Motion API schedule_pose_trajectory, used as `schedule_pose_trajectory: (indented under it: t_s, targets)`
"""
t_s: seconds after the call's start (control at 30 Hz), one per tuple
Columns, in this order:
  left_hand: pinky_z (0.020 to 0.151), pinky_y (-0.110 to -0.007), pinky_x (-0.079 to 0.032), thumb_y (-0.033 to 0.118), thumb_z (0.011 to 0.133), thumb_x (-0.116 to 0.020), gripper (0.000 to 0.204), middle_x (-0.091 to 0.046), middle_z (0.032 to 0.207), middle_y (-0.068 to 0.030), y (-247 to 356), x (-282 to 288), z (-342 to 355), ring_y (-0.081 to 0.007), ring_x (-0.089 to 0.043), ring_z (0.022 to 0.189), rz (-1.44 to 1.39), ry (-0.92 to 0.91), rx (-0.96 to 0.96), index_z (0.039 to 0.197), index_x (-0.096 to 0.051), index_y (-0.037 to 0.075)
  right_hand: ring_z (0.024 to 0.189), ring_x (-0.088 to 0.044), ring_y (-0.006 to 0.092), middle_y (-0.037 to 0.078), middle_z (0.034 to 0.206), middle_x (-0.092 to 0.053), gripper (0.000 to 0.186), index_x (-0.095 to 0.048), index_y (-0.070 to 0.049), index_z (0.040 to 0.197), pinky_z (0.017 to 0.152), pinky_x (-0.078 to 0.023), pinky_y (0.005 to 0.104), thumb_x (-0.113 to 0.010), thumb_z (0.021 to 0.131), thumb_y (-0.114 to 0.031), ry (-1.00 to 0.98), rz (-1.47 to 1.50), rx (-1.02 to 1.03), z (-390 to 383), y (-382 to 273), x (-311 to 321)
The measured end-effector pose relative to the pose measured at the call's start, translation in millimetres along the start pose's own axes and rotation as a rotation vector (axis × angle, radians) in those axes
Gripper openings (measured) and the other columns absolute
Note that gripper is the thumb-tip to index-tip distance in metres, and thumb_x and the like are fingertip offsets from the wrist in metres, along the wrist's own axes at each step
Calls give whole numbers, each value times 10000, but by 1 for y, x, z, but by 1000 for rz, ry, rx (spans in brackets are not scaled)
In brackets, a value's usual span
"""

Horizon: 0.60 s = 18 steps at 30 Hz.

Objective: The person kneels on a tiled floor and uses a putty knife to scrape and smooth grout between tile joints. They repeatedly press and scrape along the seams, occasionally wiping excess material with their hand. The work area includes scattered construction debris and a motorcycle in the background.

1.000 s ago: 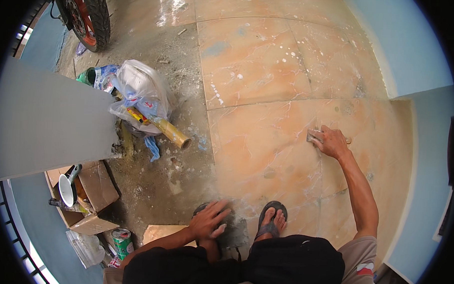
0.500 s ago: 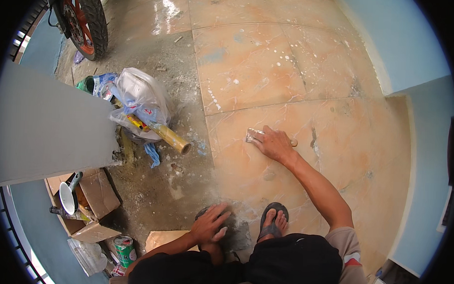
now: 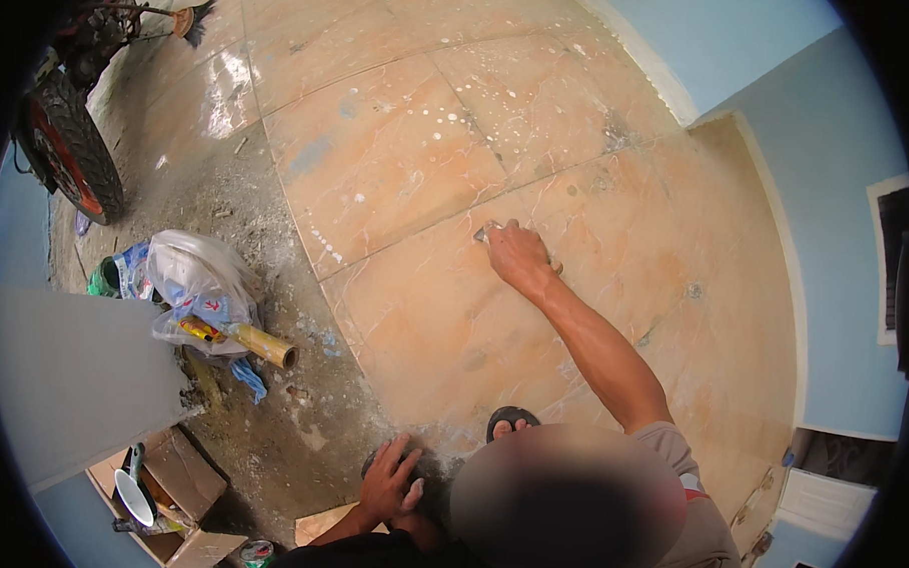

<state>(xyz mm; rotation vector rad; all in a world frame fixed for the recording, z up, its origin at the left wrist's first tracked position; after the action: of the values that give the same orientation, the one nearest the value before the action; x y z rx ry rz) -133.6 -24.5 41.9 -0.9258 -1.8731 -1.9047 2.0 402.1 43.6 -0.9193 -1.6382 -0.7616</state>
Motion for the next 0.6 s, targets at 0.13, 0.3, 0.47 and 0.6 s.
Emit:
schedule_pose_trajectory:
  t_s: [0.13,0.3,0.47,0.6]
  targets:
    - [1187,-609,-383,287,855,-719,602,-479,1533,-308,-4,0,-6,-482,-501,1404,17,4,21,1387,-619,25,864,-769,369,271,1033,-718,231,-687,5,1146,732,-624,455,-561,978,-91,2,84,-54,-69,13,-19]
    - [1183,-623,-374,279,848,-700,581,-482,1524,-319,4,-3,2,-491,-504,1393,11,-20,-12,1360,-639,11,912,-761,357,250,999,-737,192,-702,13,1085,751,-621,447,-597,954,-80,107,146,-150,-41,52,-7]
    - [1176,-653,-358,299,851,-686,583,-484,1525,-324,6,-10,6,-506,-503,1383,18,-31,7,1356,-644,10,954,-750,357,230,962,-743,179,-711,23,1054,764,-622,445,-604,943,-67,108,137,-192,-10,73,0]
    - [1174,-657,-357,311,858,-675,582,-482,1526,-331,-3,-4,-4,-512,-503,1379,53,2,31,1358,-647,15,897,-735,425,277,1024,-706,315,-653,28,1257,766,-600,500,-566,1017,-157,49,274,-100,-64,46,-24]
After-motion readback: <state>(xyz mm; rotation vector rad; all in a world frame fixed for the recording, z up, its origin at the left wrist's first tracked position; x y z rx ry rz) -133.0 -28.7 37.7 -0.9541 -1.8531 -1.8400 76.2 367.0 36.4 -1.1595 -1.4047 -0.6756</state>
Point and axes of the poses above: each hand's wrist, its own z-axis towards the middle knuckle, its own x-axis out of the back of the hand, y = z × x, the point moved 10 cm from there along z, towards the middle knuckle
